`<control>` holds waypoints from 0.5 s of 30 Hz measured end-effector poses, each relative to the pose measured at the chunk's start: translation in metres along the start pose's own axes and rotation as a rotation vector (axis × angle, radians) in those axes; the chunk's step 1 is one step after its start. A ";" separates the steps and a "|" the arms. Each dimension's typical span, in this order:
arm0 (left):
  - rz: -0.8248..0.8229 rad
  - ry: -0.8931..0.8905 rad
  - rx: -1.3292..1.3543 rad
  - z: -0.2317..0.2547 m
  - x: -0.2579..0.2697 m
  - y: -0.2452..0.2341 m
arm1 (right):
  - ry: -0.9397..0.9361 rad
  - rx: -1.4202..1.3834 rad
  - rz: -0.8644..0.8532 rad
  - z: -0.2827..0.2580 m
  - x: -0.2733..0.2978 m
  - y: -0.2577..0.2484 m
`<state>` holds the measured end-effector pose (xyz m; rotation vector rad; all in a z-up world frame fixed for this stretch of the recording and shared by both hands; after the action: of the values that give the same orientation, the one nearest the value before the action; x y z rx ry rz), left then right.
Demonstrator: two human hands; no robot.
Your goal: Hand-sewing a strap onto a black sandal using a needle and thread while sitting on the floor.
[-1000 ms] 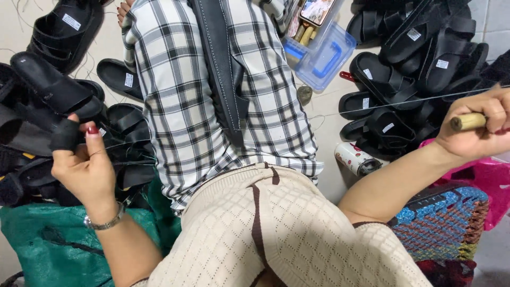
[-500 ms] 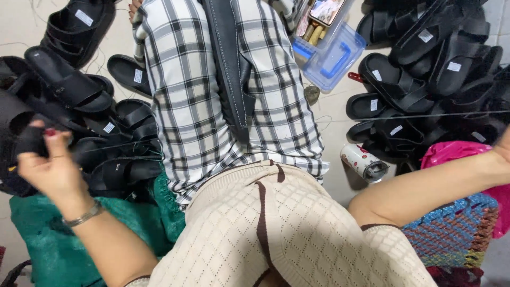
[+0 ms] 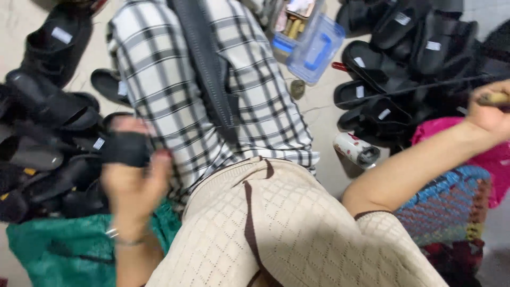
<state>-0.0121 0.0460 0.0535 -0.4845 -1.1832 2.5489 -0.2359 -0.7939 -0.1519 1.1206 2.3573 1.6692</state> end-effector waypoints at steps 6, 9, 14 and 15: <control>-0.091 -0.029 0.337 0.012 -0.002 0.060 | 0.213 -0.339 -0.206 0.071 0.051 0.124; 0.045 -0.120 0.283 -0.008 0.005 0.048 | 0.246 0.018 -0.201 0.096 0.067 0.155; 0.219 -0.155 0.180 -0.033 0.015 0.019 | 0.173 0.533 -0.280 0.166 0.083 0.207; 0.221 -0.156 0.177 -0.033 0.016 0.019 | 0.176 0.531 -0.283 0.166 0.078 0.200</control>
<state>-0.0150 0.0631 0.0154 -0.4005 -0.9881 2.8952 -0.1177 -0.5839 -0.0261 0.6470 3.0040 1.1211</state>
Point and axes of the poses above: each hand's wrist, its own x-axis away from the middle knuckle, its own y-axis out of the palm, z = x × y, the point moved 1 cm from there along -x, towards the middle knuckle, and after that the axes turned 8 degrees about y, right-handed, at the moved point
